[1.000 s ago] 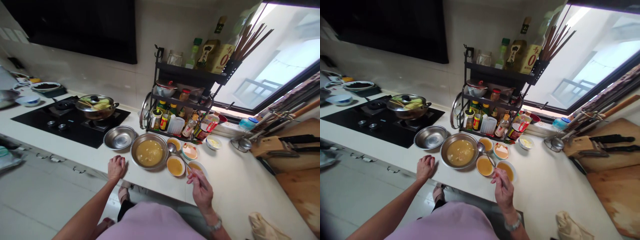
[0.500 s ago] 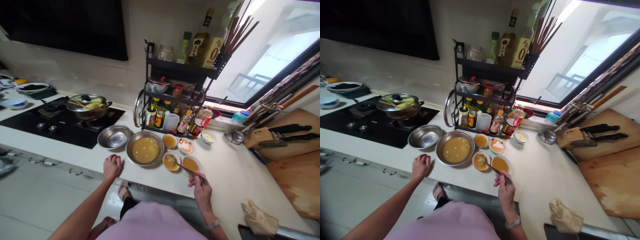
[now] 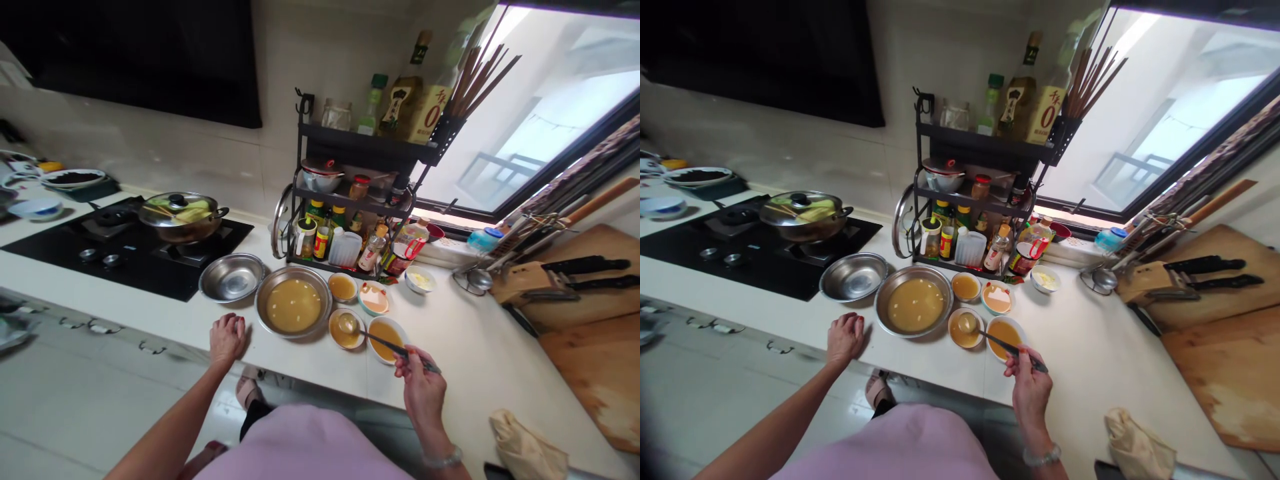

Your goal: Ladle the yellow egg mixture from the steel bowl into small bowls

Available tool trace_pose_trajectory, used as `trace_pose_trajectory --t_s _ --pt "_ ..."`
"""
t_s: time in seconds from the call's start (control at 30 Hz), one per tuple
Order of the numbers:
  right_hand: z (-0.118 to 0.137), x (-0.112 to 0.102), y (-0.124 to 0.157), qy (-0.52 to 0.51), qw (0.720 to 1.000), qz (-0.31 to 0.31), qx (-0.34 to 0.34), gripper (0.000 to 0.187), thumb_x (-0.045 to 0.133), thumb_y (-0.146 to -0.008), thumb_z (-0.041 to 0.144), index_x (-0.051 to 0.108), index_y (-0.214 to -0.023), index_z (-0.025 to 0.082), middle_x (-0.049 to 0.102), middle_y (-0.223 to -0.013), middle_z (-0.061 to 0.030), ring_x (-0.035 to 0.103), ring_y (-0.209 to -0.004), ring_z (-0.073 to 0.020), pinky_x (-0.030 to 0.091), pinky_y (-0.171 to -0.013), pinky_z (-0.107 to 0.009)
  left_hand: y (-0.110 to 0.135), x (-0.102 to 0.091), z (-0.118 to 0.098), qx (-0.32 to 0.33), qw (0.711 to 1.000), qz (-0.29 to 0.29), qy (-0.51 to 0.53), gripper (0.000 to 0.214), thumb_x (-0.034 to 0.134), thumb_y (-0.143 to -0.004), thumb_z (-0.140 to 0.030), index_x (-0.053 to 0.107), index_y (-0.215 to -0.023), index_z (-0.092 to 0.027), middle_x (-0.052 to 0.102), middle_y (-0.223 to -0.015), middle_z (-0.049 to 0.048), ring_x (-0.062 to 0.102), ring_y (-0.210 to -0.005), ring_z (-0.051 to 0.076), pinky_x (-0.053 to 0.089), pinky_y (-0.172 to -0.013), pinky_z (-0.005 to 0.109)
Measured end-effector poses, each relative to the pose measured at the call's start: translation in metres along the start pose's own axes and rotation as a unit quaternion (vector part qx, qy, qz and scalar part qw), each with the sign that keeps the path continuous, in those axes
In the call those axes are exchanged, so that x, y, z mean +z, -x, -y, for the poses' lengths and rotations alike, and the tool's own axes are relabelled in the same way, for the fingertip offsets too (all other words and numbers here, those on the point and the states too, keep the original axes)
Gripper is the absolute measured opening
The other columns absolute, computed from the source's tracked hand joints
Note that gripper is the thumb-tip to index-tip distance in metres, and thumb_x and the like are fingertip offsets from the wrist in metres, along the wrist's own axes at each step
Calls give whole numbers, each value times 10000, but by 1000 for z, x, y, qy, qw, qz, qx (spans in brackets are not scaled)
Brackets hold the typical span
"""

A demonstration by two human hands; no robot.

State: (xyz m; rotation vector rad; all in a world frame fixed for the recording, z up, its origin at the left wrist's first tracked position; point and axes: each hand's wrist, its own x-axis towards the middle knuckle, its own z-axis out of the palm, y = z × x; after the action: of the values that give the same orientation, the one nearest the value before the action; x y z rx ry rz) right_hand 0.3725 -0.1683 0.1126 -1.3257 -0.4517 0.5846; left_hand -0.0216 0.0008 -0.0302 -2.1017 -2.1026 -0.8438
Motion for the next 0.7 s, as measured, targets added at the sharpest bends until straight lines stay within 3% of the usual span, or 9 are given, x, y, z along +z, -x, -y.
trace_pose_trajectory --t_s 0.17,0.3,0.4,0.5,0.6,0.7 --pt "11 8 -3 -13 1000 -6 0 361 783 -650 405 622 -837 141 660 -564 -25 576 -460 -144 455 -400 -238 -1 -4 1 -3 999 0 47 362 403 -909 -348 701 -902 -143 652 -1078 166 532 -918 291 414 -801 432" --pt "20 23 -4 -19 1000 4 -1 361 775 -659 415 625 -847 146 649 -548 -14 555 -436 -136 455 -404 -241 6 -10 -19 -28 983 -4 180 319 419 -872 -364 671 -843 -171 667 -957 148 569 -895 274 427 -854 423" --pt "21 42 -5 -24 999 23 -2 353 765 -677 435 623 -837 154 645 -547 -11 552 -432 -136 448 -402 -241 17 -14 -50 -153 934 40 320 311 421 -862 -431 627 -797 -207 668 -795 86 602 -779 238 455 -772 369" --pt "15 63 -6 -21 998 58 -8 351 738 -712 464 619 -843 161 645 -559 -10 570 -445 -149 447 -402 -247 24 -16 -81 -188 911 67 360 450 347 -875 -553 566 -673 -217 612 -572 34 570 -562 194 450 -600 318" --pt "1 82 -4 9 994 100 -36 355 696 -761 488 625 -888 165 637 -555 -2 565 -420 -153 456 -390 -258 22 -21 -99 -270 830 125 472 500 483 -754 -684 504 -587 -214 542 -466 -3 506 -467 152 402 -514 279" --pt "-13 92 0 56 977 170 -120 292 618 -846 442 652 -941 168 647 -605 -14 573 -432 -145 498 -423 -266 16 -28 -104 -317 769 149 535 509 610 -619 -701 476 -561 -213 509 -429 -25 481 -425 131 363 -465 258"
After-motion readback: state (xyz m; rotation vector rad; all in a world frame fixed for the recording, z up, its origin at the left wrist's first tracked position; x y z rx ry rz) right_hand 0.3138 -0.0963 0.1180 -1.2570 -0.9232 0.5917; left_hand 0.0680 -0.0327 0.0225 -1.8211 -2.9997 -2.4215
